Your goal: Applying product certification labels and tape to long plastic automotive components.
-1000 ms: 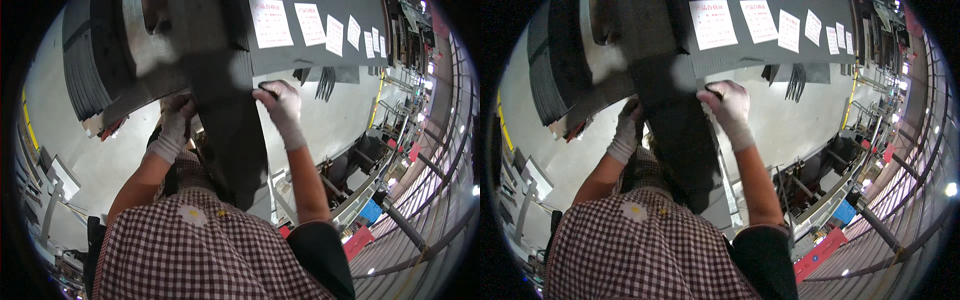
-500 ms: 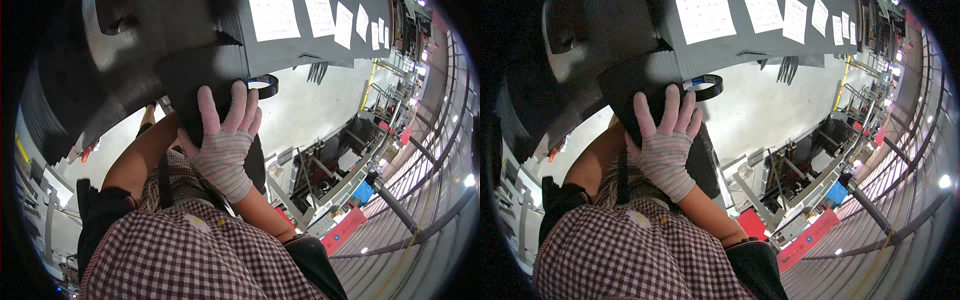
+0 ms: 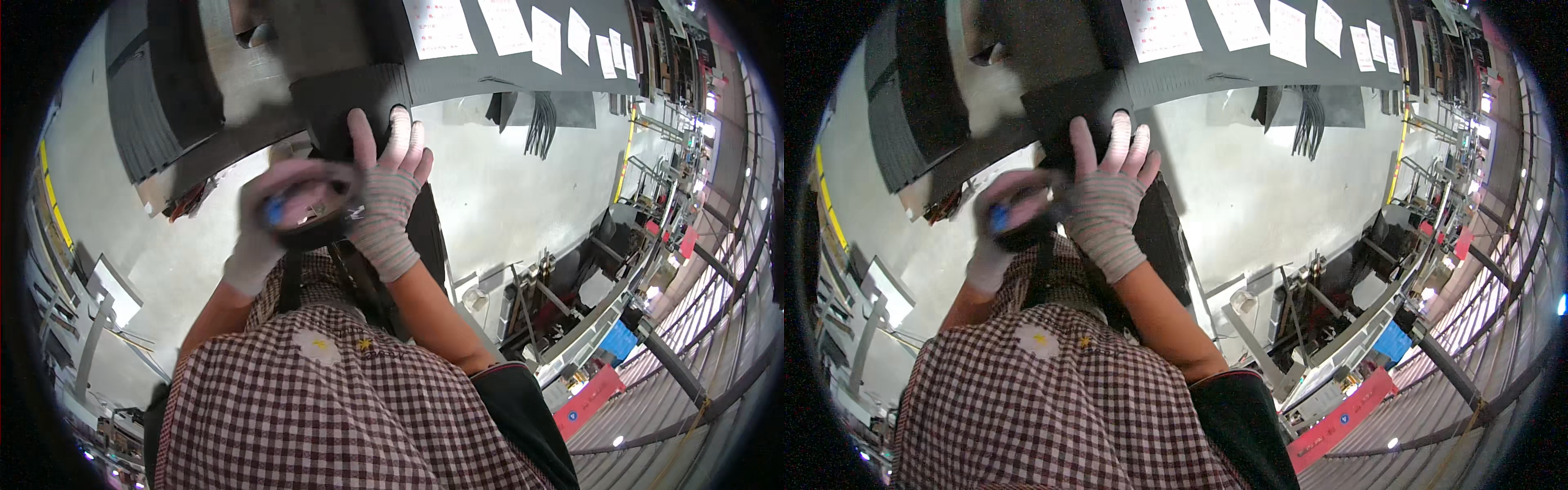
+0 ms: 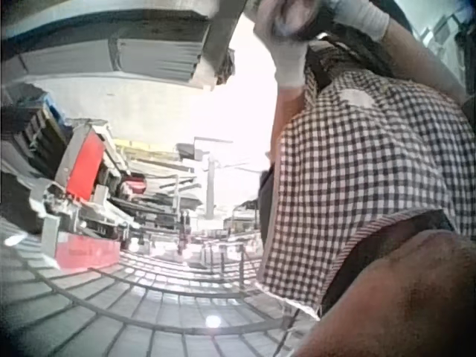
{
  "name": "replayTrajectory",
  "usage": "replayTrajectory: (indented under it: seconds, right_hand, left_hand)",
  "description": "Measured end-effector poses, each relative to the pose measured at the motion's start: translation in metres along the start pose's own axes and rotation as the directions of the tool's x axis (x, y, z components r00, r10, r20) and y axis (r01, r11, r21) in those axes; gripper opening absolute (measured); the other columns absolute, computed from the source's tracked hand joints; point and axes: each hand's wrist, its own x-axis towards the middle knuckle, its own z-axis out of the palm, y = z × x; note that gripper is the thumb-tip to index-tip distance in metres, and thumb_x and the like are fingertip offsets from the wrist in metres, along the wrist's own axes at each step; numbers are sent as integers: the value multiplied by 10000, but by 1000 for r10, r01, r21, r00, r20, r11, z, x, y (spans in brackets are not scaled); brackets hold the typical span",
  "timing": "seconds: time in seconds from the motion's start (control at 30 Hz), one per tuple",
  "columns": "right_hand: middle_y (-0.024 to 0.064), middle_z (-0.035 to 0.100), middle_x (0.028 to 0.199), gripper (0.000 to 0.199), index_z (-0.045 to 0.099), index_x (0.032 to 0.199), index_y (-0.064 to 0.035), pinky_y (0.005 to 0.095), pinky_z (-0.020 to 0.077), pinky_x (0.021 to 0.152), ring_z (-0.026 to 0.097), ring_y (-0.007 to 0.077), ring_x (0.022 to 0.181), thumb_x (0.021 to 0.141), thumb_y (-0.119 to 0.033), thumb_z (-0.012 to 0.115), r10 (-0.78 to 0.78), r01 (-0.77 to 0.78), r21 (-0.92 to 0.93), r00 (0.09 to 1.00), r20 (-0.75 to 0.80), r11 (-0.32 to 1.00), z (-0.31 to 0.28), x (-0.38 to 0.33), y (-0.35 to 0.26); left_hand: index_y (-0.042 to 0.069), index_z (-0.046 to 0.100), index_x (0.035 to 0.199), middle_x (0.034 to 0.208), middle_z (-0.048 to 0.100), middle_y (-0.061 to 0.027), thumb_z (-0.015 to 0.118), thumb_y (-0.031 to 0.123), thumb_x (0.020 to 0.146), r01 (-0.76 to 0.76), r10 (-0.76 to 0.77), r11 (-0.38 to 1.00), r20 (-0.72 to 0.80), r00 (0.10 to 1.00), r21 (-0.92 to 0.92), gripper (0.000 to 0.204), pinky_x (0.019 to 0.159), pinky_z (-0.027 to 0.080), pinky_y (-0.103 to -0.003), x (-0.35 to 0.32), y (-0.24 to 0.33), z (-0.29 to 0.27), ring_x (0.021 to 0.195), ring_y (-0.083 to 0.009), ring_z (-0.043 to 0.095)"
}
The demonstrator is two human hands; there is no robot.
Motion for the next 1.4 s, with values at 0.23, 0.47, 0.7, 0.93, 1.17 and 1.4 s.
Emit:
replayTrajectory:
  seconds: [0.23, 0.47, 0.7, 0.93, 1.17, 1.4]
  right_hand:
    - [120, 669, 1086, 616, 613, 1155, -81, 471, 460, 913, 608, 343, 1054, 656, -370, 828, -414, 290, 633, 909, 53, 718, -96, 38, 59]
    - [90, 734, 885, 187, 713, 1073, -111, 322, 559, 698, 715, 217, 781, 893, -139, 674, -442, 231, 509, 828, 344, 829, -105, 70, 104]
    - [127, 706, 878, 221, 729, 980, -200, 444, 536, 742, 670, 349, 803, 912, -346, 577, -119, 34, 158, 813, 570, 987, 12, 80, 131]
    - [50, 704, 841, 352, 706, 1081, -71, 341, 539, 672, 675, 165, 716, 908, -376, 682, 39, -660, 555, 661, 750, 507, 57, 58, 159]
    - [63, 675, 1020, 449, 645, 1172, 2, 318, 522, 721, 615, 148, 861, 856, -298, 751, 136, -457, 553, 841, 524, 697, 53, 29, 187]
    - [27, 646, 989, 325, 660, 1184, -21, 255, 494, 823, 606, 109, 887, 880, -137, 683, 138, -523, 851, 848, 512, 48, -33, -63, 221]
  left_hand:
    - [123, 714, 1021, 1125, 672, -51, 763, 203, 692, -285, -161, 307, 345, 925, 908, 342, 958, 461, -429, 50, 63, 28, 1091, -249, 610]
    - [169, 654, 1171, 1059, 675, -40, 820, 197, 637, -561, 395, 561, 399, 828, 608, 560, 1056, 432, -464, 65, -1, 24, 1098, -256, 596]
    - [181, 664, 1164, 1049, 675, -13, 793, 237, 655, -603, 427, 530, 427, 797, 596, 527, 1038, 454, -453, 71, -8, 33, 1069, -241, 600]
    - [139, 672, 1142, 1061, 679, -43, 747, 384, 757, -642, 432, 464, 477, 765, 610, 462, 1010, 435, -485, 77, -7, 24, 1024, -284, 610]
    - [-9, 603, 1216, 1254, 593, -189, 799, 329, 770, -451, 442, 457, 245, 863, 766, 593, 1041, 401, -456, 97, 51, 30, 1154, -330, 554]
    - [-16, 558, 1132, 966, 678, -114, 790, 44, 712, 42, 100, 970, -548, 830, 240, 483, 806, 531, -327, 219, 9, -44, 846, -221, 650]
